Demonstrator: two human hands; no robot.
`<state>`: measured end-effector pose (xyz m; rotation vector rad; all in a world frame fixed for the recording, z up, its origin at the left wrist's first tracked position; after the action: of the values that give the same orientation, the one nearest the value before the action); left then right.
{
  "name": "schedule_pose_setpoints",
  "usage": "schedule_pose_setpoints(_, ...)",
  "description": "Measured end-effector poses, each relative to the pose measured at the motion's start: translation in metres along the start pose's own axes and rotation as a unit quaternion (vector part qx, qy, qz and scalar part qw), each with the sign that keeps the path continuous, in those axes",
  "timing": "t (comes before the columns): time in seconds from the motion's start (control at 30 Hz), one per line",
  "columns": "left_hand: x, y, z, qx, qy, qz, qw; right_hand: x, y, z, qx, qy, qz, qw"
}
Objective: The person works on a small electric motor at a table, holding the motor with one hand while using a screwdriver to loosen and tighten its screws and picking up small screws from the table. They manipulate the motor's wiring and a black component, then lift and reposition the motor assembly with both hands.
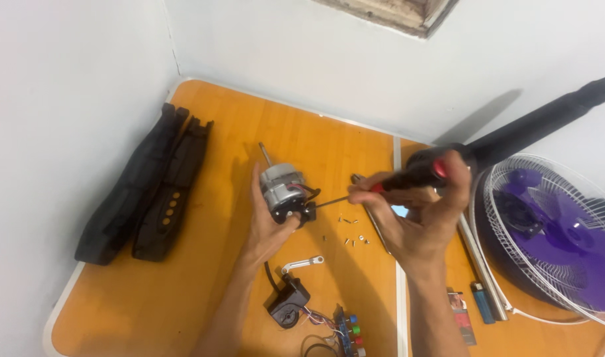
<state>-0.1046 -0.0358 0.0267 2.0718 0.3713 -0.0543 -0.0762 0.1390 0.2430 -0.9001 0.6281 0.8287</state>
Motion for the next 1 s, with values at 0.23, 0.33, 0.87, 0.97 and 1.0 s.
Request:
schedule_pose_setpoints(0.23, 0.006, 0.027, 0.0, -0.094, -0.009, 0.027, 0.995, -0.017, -0.02, 0.006, -0.044, -0.034, 0.001, 0.998)
schedule_pose_setpoints(0.33, 0.008, 0.032, 0.003, -0.143, -0.01, 0.046, 0.989, -0.019, -0.022, 0.011, -0.066, -0.029, -0.015, 0.997)
schedule_pose_setpoints(0.87, 0.018, 0.016, -0.003, -0.067, -0.027, 0.065, 0.995, -0.032, -0.026, 0.036, -0.155, 0.071, 0.04, 0.984)
schedule_pose_setpoints(0.97, 0.021, 0.015, -0.005, -0.066, -0.025, 0.069, 0.995, -0.031, -0.03, 0.027, -0.207, 0.016, 0.028, 0.978)
schedule_pose_setpoints(1.0, 0.021, 0.016, -0.006, -0.073, -0.026, 0.065, 0.995, -0.031, -0.026, 0.027, -0.205, 0.013, -0.002, 0.979)
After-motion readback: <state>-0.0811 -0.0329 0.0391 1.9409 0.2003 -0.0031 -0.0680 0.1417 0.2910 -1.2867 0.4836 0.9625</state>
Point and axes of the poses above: each hand's wrist, its own x-axis away from the middle knuckle, its own z-axis out of the back of the hand, y = z × x, the point moved 10 cm from there along -x, towards the middle knuckle, and after that the axes turned 10 degrees about x, right-handed, at the moved point
